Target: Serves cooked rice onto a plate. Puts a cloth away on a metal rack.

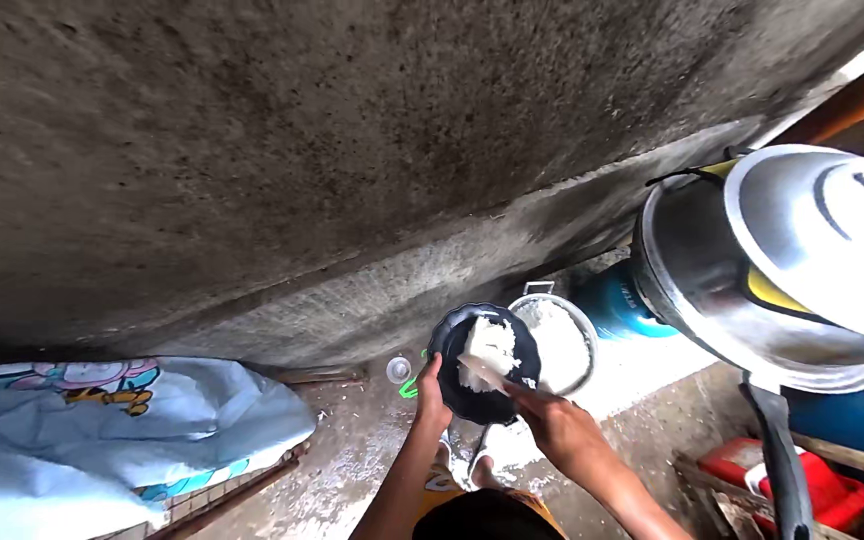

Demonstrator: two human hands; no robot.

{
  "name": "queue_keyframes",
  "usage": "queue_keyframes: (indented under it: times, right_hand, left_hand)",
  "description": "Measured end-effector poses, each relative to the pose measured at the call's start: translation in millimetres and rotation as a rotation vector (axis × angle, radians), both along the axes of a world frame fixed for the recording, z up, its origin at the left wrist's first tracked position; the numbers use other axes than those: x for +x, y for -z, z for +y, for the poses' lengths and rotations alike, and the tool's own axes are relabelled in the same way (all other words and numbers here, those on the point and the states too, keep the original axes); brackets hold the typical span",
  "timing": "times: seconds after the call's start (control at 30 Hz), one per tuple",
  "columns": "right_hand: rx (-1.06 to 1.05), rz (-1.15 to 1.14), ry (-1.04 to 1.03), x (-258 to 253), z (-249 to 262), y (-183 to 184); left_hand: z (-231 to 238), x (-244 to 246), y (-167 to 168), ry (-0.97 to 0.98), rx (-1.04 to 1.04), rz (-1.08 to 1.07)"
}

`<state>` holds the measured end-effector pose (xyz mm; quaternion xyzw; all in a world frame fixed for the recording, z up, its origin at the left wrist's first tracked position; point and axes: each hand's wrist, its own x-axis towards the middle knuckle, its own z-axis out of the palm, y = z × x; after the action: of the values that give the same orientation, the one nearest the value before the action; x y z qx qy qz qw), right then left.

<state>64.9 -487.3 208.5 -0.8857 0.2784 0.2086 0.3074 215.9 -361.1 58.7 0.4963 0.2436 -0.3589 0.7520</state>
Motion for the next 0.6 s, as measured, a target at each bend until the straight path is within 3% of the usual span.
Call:
queue_keyframes:
  times: [0.1, 0.3, 0.5, 0.6]
  right_hand:
    - [0.043, 0.063, 0.038, 1.3, 4.3, 15.8]
    - [0.159, -0.057, 0.146, -9.5, -0.3, 50.7]
    - [0.152, -0.317, 0.204, -29.2, 8.0, 28.5]
    - [0.137, -0.224, 0.218, -32.9, 18.2, 33.2]
  left_hand:
    - [-1.6, -4.7, 0.6, -0.031, -0.034, 0.022]
    - [-4.1, -4.0, -4.3, -0.033, -0.083, 0.001]
    - [-10.6, -2.4, -9.9, -0.033, -0.043, 0.004]
    - [-12.8, -0.9, -11.1, -0.065, -0.031, 0.013]
